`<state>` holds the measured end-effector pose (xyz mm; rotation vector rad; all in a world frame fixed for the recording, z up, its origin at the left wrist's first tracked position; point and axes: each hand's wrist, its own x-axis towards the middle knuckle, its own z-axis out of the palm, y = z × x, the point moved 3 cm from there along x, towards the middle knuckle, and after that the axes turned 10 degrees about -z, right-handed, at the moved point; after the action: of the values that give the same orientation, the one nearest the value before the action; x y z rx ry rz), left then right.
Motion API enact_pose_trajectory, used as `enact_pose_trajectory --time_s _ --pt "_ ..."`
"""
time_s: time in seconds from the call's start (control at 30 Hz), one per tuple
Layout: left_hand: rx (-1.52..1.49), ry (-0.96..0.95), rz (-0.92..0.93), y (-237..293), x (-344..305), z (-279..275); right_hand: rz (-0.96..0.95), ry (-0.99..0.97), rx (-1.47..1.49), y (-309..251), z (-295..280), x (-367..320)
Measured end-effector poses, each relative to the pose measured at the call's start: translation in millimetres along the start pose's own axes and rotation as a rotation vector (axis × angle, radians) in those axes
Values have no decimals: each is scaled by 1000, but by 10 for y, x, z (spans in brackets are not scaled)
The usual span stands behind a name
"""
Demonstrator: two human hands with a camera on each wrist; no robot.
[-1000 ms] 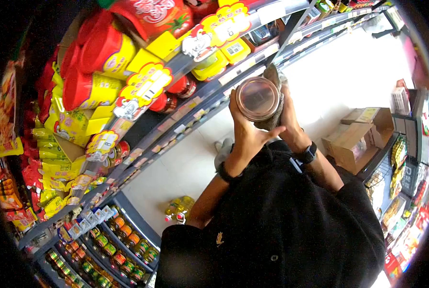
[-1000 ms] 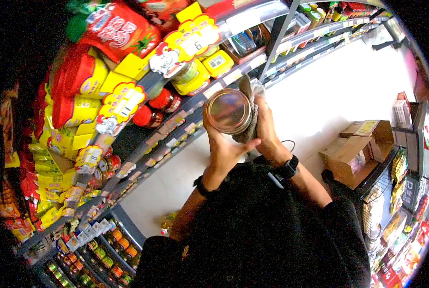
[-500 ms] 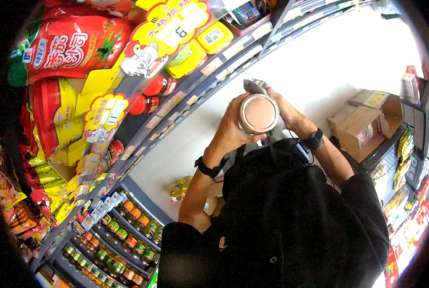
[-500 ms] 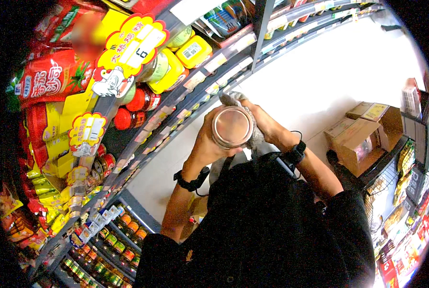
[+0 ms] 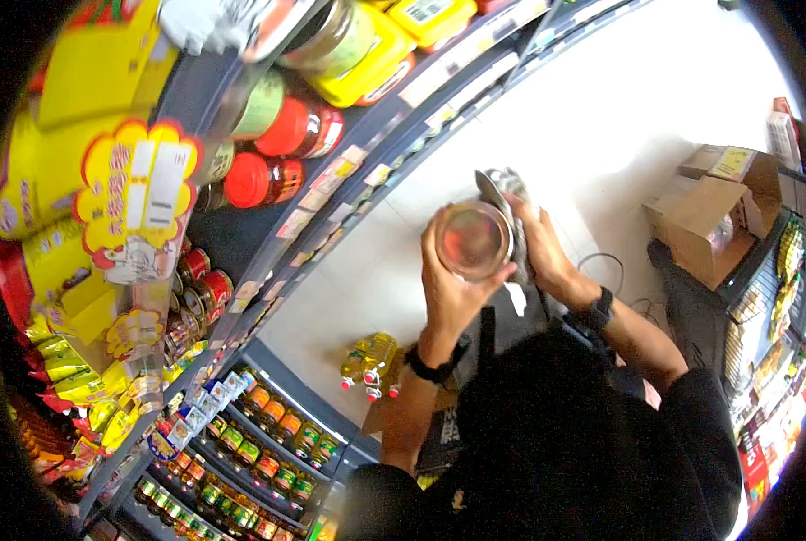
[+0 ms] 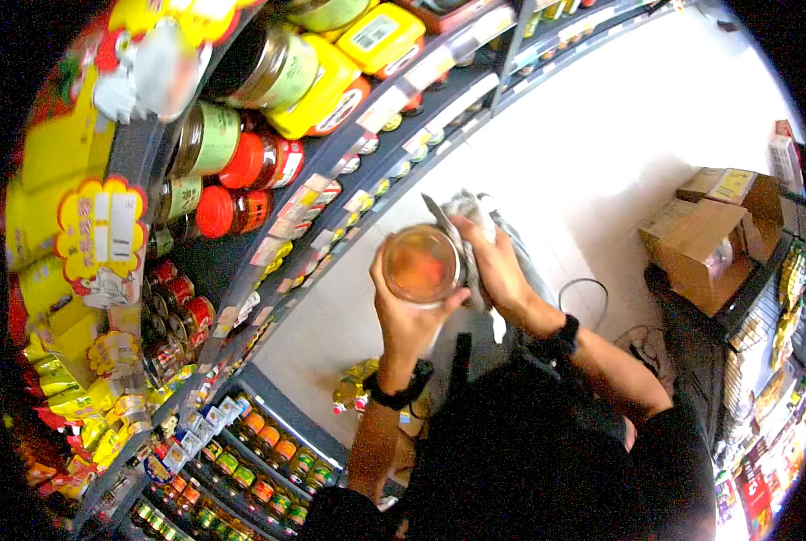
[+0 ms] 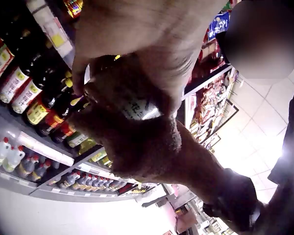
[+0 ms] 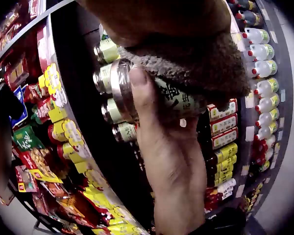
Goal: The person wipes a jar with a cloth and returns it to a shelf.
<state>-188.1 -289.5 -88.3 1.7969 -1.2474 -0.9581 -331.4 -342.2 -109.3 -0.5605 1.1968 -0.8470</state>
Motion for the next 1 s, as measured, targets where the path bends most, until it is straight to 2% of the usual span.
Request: enact_pose_trajectory --time_s 0.17,0.23,0.3,0.37,0.43,0.5,0.53,0.57,0.63,0.83,1.0 --pt "-230 20 -51 -626 -380 -309 17 -41 35 424 345 -330" --pt "-219 71 22 -744 -482 -428 -28 -101 61 648 454 -351" --pt "-245 89 22 -861 -542 -556 0 -145 0 840 477 -365" --pt "-409 139 46 -896 -546 -642 -46 -170 -60 911 531 -348" --pt "-406 148 38 -1056 -571 -688 25 -120 -153 909 542 -390" --pt "-555 149 8 -1183 -561 -693 1 -150 -144 1176 309 -241" --pt "-466 188 107 -1229 -539 -733 -13 -270 -154 1027 388 -161" --pt "-473 206 131 -1287 -511 -747 3 -257 -130 965 394 -129" --pt "-516 237 150 -1347 -440 -779 -157 -208 -69 948 345 17" --pt "-538 346 208 -1462 -393 -909 -183 -146 -84 810 65 188" --pt "-457 552 278 -1296 -135 -1167 -177 -128 -99 754 -101 228"
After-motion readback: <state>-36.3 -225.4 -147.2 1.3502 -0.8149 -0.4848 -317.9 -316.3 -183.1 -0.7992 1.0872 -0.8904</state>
